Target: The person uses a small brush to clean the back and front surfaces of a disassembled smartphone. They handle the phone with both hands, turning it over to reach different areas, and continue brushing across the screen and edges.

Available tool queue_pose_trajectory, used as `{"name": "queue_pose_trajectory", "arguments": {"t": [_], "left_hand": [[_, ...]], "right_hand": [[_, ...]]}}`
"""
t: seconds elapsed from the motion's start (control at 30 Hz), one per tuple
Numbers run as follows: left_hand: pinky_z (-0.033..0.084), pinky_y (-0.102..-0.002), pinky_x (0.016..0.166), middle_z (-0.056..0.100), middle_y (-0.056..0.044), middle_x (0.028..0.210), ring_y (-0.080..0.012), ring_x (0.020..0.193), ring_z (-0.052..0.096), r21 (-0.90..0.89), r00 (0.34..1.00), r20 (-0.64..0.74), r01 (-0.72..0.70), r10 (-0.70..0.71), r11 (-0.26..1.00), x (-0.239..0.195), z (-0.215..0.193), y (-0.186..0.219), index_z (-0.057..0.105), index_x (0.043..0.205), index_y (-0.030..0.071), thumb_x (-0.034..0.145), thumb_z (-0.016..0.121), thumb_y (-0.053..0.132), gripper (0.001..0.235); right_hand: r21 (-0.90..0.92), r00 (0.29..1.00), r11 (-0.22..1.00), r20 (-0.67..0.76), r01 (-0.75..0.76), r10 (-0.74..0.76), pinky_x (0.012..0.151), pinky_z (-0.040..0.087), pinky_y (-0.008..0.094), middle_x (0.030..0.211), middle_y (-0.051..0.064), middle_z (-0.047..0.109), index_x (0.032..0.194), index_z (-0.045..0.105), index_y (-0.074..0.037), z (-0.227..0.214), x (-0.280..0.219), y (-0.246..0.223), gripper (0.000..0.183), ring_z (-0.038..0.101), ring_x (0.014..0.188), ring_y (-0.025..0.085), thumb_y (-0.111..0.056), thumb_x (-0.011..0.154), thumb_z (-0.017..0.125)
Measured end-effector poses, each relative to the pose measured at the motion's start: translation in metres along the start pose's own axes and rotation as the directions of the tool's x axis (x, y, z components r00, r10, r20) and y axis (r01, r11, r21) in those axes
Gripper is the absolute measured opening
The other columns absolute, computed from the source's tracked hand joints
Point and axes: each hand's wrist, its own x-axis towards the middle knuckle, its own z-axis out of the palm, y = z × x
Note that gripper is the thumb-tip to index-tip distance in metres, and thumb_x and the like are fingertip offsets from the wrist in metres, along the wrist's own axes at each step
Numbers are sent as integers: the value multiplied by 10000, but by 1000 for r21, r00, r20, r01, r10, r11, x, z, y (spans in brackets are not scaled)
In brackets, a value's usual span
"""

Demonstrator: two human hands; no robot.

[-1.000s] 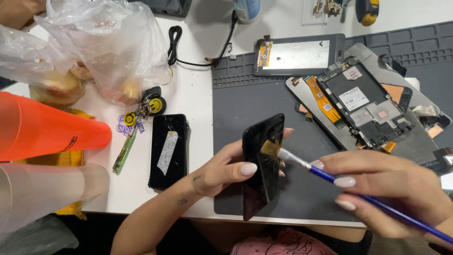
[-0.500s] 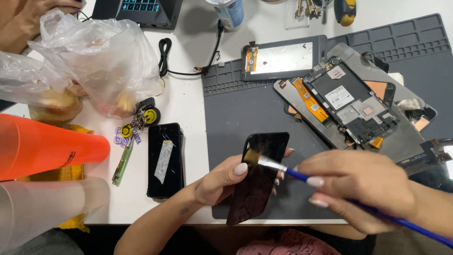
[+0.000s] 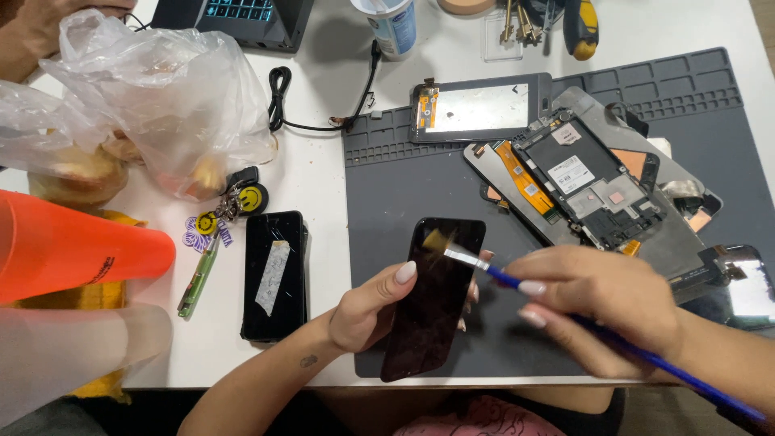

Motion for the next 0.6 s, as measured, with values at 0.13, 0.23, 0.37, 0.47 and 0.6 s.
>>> {"name": "queue_pose_trajectory", "arguments": {"t": [0.13,0.23,0.37,0.47,0.6], "left_hand": [[492,-374,1097,635,-111,1398,-239,1149,658,-117,999,18,29,-28,993,-3,-6,-1,270,1708,-17,1112,466,463,790],[545,-429,1045,612,-167,1371,-296,1144,657,123,1000,-10,15,-14,992,-4,-5,0,315,1674,-27,1122,306,488,755],[497,-397,1116,659,-152,1367,-248,1169,664,-36,1000,10,-6,6,999,-2,-8,-1,302,1691,-32,1111,432,470,778],[506,-436,1119,631,-183,1368,-270,1177,651,-33,1000,-6,-25,25,999,-2,-7,-2,326,1671,-35,1098,434,477,776],[516,-395,1072,649,-122,1338,-279,1117,700,-128,1000,8,-6,7,992,-3,-10,-2,281,1699,-20,1122,435,463,768]], "right_hand": [[80,987,988,85,130,-137,768,659,332,1127,126,766,1096,602,-80,8,7,-2,128,800,894,299,-122,978,630],[48,993,999,-116,21,-16,799,679,339,1078,234,776,1019,549,-26,7,11,-3,82,839,908,322,-43,962,605],[47,994,995,63,89,-92,725,658,321,1076,119,790,1084,571,-86,9,7,-1,128,836,869,265,-136,984,633],[28,1000,1000,-22,-2,2,767,653,327,1096,172,788,1055,556,-77,12,1,4,121,836,915,290,-105,969,637],[98,994,993,89,61,-70,762,665,312,1106,119,789,1146,572,-102,15,5,-2,177,835,882,276,-131,985,639]]}}
